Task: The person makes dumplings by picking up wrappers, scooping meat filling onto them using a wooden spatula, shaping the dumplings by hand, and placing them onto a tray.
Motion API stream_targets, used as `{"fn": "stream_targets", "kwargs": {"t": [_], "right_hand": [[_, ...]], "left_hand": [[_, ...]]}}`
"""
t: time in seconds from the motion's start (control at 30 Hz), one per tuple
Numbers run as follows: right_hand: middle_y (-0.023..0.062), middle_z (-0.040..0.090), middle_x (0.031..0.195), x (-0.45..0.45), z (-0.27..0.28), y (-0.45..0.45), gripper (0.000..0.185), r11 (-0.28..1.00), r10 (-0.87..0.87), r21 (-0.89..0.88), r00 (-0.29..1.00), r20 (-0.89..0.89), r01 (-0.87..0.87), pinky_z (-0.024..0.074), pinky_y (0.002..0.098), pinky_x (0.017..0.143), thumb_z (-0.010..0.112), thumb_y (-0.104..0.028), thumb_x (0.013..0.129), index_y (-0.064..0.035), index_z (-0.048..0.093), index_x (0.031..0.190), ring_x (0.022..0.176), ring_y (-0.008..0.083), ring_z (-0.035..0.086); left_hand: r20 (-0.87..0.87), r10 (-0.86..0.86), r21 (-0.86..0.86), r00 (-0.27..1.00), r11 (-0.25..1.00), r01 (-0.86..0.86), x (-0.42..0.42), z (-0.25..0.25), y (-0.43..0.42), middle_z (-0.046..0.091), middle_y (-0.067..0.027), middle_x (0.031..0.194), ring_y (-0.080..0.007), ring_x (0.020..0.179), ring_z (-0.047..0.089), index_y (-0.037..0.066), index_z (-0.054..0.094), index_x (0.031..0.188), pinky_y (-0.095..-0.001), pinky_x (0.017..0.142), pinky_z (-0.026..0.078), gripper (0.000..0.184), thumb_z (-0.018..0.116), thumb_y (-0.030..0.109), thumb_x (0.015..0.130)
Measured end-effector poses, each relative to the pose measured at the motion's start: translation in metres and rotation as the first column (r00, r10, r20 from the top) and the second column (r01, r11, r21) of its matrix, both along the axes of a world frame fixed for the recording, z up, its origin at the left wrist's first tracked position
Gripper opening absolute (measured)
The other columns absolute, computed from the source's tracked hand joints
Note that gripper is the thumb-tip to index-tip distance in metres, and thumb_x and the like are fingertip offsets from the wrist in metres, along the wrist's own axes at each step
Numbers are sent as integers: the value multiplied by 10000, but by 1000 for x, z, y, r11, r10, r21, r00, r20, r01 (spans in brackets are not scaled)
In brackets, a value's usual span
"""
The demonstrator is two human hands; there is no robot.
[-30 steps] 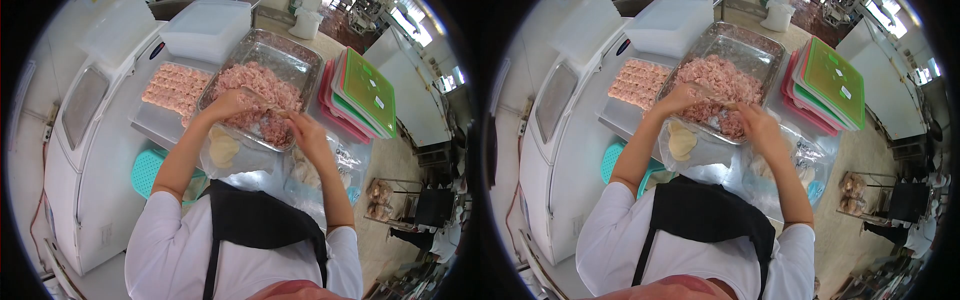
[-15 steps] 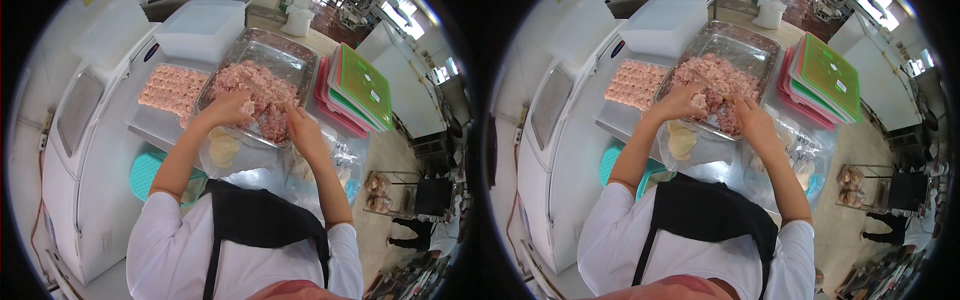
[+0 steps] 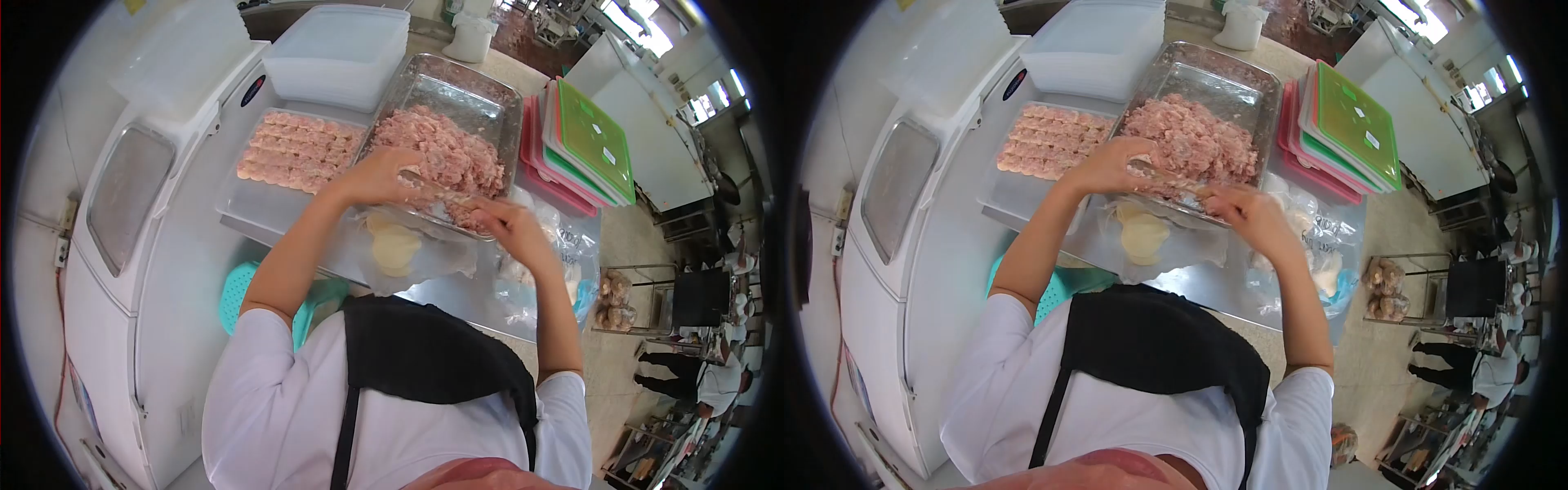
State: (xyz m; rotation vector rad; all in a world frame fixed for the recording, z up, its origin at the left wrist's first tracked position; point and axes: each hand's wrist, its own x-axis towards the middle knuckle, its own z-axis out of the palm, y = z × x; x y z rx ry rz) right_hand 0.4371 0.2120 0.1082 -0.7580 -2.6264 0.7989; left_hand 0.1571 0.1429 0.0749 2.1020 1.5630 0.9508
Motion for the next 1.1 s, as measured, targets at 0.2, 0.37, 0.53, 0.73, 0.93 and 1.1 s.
{"fn": "stream_targets", "kwargs": {"t": [0.2, 0.37, 0.53, 0.73, 0.93, 1.1], "right_hand": [[105, 585, 765, -46, 21, -54, 241, 921, -161, 362, 987, 9, 147, 491, 433, 646, 603, -254, 899, -108, 666, 1080, 751, 323, 621], [141, 637, 905, -66, 55, -65, 266, 947, -202, 254, 979, -10, 198, 501, 418, 708, 584, -265, 915, -94, 650, 1107, 819, 339, 631], [173, 648, 978, -104, 19, -87, 279, 970, -124, 212, 992, 3, 121, 492, 419, 768, 577, -252, 923, -72, 645, 1125, 888, 362, 624], [183, 644, 1015, -113, 4, -84, 283, 984, -160, 67, 983, -87, 166, 482, 382, 800, 602, -206, 913, -14, 636, 1117, 903, 342, 628], [127, 654, 962, -83, -33, -94, 284, 906, -395, -198, 915, -80, 374, 459, 297, 803, 616, -193, 922, 22, 635, 1107, 884, 203, 611], [105, 653, 929, -63, -63, -99, 298, 833, -491, -326, 869, -62, 447, 454, 274, 789, 628, -207, 919, 27, 634, 1103, 864, 156, 594]], "left_hand": [[142, -20, -247, 990, 967, 55, -44, 2, -13, 623, -168, 1120, -282, 1068, 587, 0, 608, 1101, -363, 931, 443, 555, 802, 315, 686], [84, 146, -89, 986, 986, -139, -72, -7, -43, 655, -114, 1064, -249, 1005, 613, 44, 633, 1074, -362, 896, 456, 492, 817, 289, 689], [264, 21, -203, 964, 979, 34, -100, 5, -63, 635, -174, 1127, -316, 1056, 596, 23, 609, 1171, -389, 920, 454, 645, 819, 383, 679], [213, 262, -123, 941, 963, -240, -144, -28, -95, 638, -154, 1071, -291, 980, 610, 27, 617, 1107, -373, 854, 469, 563, 806, 344, 682], [34, 300, -329, 953, 904, -273, -184, -100, -118, 621, -136, 1069, -271, 958, 600, 34, 578, 1181, -365, 816, 483, 536, 776, 173, 703], [4, 367, -334, 930, 877, -345, -151, -130, -126, 598, -184, 1061, -359, 1020, 575, 51, 518, 1219, -429, 863, 462, 551, 722, 210, 732]]}}
